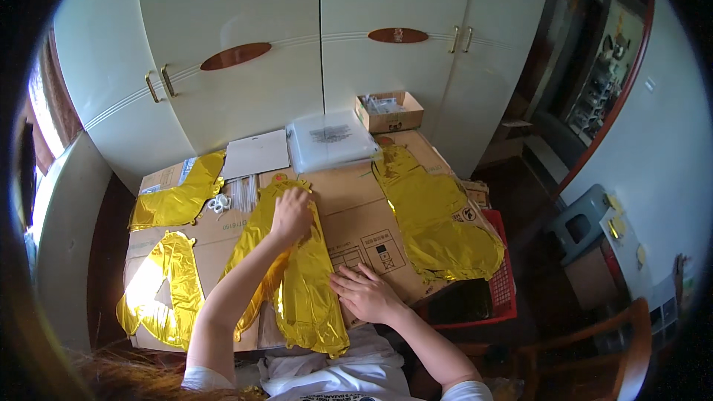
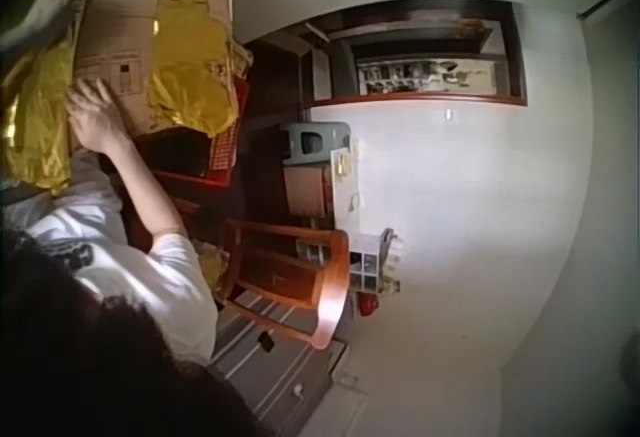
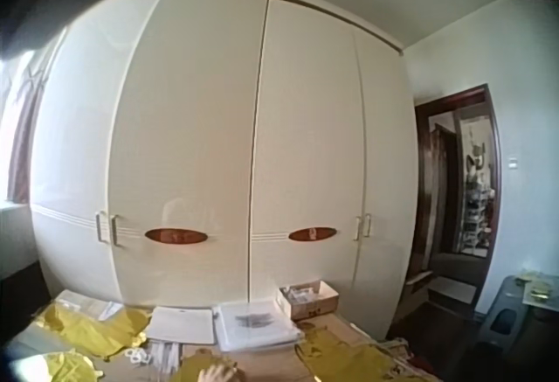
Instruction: Folding and arranging gold foil balloons on a workspace.
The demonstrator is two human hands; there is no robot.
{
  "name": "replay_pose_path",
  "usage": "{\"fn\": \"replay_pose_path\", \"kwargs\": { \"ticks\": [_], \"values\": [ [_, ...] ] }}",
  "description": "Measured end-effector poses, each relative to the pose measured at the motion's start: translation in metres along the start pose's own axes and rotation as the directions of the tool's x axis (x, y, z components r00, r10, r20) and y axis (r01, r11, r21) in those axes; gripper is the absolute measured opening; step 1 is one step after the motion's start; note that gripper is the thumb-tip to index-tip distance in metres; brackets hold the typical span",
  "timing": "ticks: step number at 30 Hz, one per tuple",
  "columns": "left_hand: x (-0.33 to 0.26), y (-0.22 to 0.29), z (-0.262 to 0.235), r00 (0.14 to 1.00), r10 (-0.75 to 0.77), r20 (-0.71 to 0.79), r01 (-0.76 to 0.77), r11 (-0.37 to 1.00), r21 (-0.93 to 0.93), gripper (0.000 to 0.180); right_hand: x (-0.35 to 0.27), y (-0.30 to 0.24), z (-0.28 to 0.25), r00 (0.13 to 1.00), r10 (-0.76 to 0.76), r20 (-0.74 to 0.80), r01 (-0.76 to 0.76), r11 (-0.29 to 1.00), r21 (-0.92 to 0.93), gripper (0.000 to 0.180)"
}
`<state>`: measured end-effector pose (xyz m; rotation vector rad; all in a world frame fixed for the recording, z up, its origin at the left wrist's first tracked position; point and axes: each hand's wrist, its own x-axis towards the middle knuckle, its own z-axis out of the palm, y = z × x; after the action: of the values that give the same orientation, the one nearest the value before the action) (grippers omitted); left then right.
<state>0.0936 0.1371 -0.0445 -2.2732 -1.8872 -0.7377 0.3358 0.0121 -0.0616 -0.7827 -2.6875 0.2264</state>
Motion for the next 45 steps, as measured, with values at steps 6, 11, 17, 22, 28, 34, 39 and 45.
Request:
{"fn": "replay_pose_path", "kwargs": {
  "ticks": [6,11,17,22,28,34,39,45],
  "values": [
    [-0.091,0.048,-0.032,0.872,0.429,0.237,-0.438,0.899,-0.016,0.047,-0.001,-0.001,0.002,0.999,0.016,0.034,-0.015,1.0,-0.019,0.039],
    [-0.101,0.047,-0.024,0.901,0.371,0.226,-0.367,0.928,-0.062,0.052,0.0,-0.002,0.001,1.0,0.021,0.011,-0.021,1.0,0.007,0.038],
    [-0.086,0.034,-0.015,0.928,0.311,0.206,-0.31,0.95,-0.035,0.057,0.001,-0.001,0.001,1.0,0.003,-0.006,-0.003,1.0,-0.013,0.038],
    [-0.067,0.024,-0.012,0.948,0.2,0.247,-0.199,0.979,-0.029,0.064,0.002,-0.003,-0.002,1.0,0.006,0.001,-0.006,1.0,-0.003,0.039],
    [-0.046,0.016,-0.005,0.96,0.129,0.248,-0.134,0.991,0.005,0.065,0.002,-0.003,-0.003,1.0,0.003,0.001,-0.003,1.0,-0.001,0.039],
    [-0.023,-0.001,0.006,0.942,0.061,0.331,-0.069,0.998,0.012,0.062,0.003,-0.002,-0.001,1.0,0.003,0.0,-0.003,1.0,0.004,0.039],
    [-0.012,-0.009,0.006,0.911,0.037,0.412,-0.06,0.997,0.043,0.069,0.002,-0.003,-0.002,1.0,0.011,-0.002,-0.011,1.0,0.018,0.039],
    [0.002,-0.015,0.001,0.863,0.04,0.503,-0.116,0.986,0.121,0.105,0.003,-0.004,-0.005,0.999,0.011,0.035,-0.012,1.0,0.009,0.04]
  ]
}}
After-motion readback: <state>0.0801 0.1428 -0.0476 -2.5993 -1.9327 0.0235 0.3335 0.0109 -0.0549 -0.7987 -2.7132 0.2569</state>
